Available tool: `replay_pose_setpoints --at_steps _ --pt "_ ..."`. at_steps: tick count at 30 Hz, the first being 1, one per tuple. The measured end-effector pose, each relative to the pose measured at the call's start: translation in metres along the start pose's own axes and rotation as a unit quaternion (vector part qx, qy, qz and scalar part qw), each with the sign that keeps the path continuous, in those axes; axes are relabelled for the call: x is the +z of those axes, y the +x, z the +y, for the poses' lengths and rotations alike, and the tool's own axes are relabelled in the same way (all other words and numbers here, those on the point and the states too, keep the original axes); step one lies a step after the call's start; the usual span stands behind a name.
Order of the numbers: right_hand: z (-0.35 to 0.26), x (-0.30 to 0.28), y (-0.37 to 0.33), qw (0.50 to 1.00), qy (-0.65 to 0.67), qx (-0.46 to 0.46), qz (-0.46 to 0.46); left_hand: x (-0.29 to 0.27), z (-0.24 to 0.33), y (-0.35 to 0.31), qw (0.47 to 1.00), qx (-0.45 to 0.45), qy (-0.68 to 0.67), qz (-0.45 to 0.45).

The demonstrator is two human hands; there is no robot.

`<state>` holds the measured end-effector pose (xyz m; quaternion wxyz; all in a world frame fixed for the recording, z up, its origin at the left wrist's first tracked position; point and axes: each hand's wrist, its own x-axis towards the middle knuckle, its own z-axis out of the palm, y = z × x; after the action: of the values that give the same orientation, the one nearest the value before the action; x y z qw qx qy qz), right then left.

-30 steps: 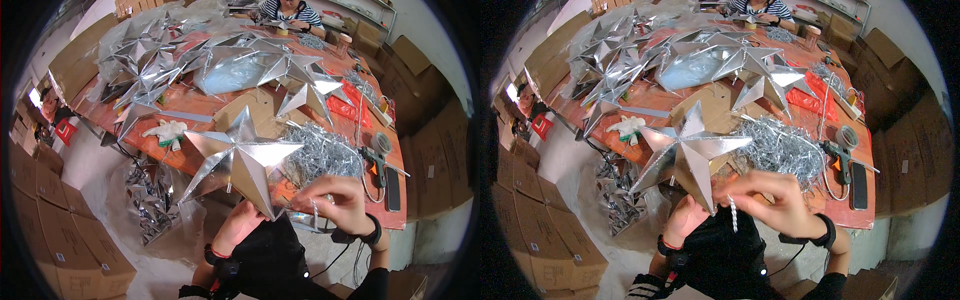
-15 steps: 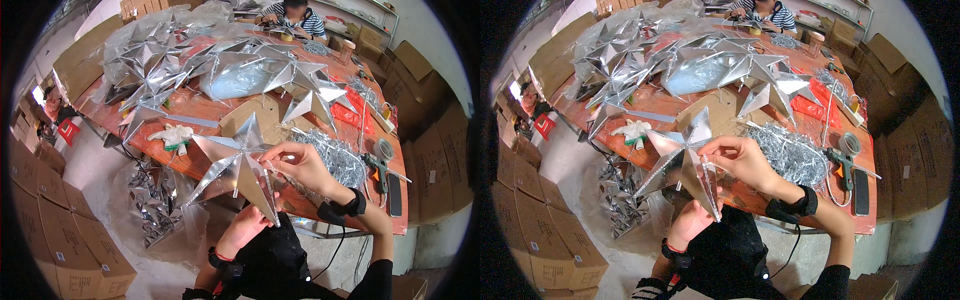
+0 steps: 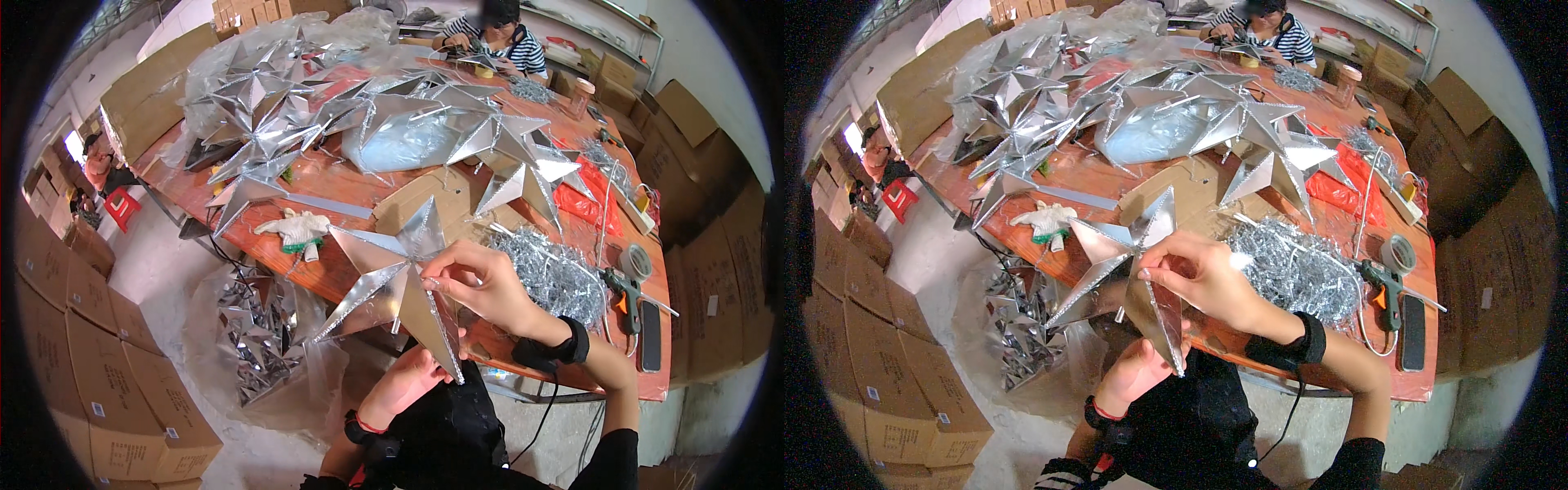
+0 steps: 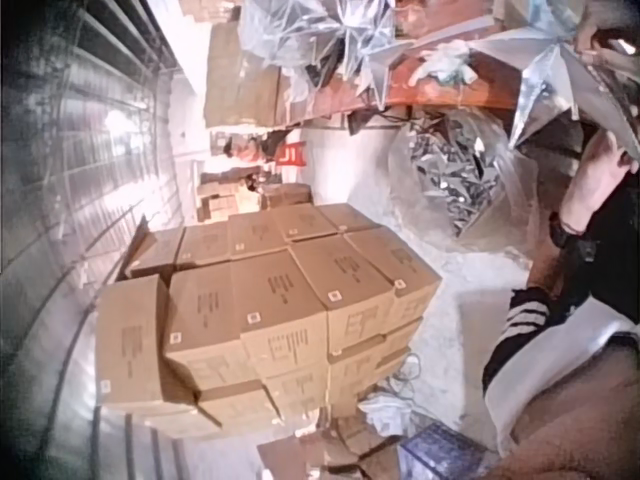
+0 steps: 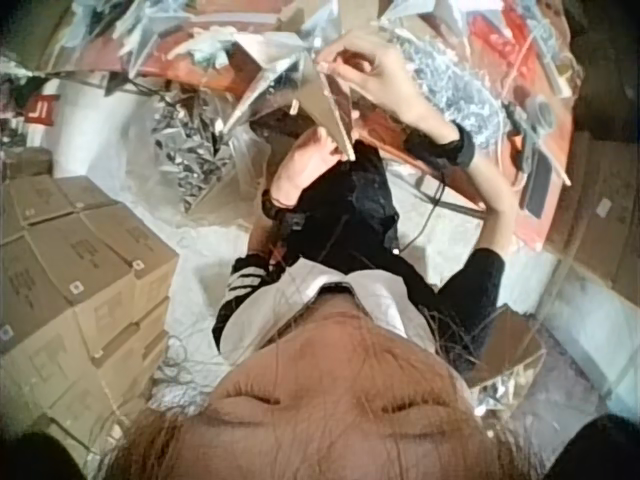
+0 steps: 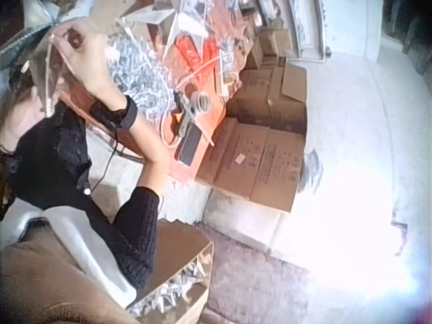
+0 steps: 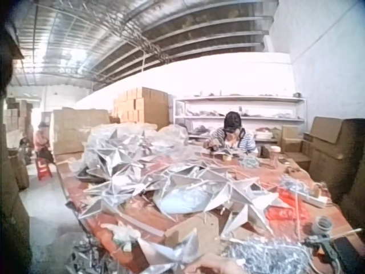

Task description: The recorder uses a hot glue gun to assemble and finish metallic silver star decorations at a workshop table.

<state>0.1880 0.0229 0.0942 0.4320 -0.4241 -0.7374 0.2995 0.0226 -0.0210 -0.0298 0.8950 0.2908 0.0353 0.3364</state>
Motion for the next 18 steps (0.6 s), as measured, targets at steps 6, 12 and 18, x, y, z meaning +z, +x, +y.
replay_pose_setpoints --at_steps 6,12,18 --pt "0.007 0.001 -0.001 0.999 0.046 -0.003 0.003 0.011 0.003 0.0 0.999 0.013 0.029 0.024" --pt "0.002 -0.002 0.001 0.994 0.095 0.037 -0.024 0.009 0.002 -0.001 0.999 0.011 0.026 0.025" --pt "0.0 -0.015 0.011 0.973 0.192 0.076 -0.104 0.008 0.002 -0.002 0.999 0.007 0.031 0.024"
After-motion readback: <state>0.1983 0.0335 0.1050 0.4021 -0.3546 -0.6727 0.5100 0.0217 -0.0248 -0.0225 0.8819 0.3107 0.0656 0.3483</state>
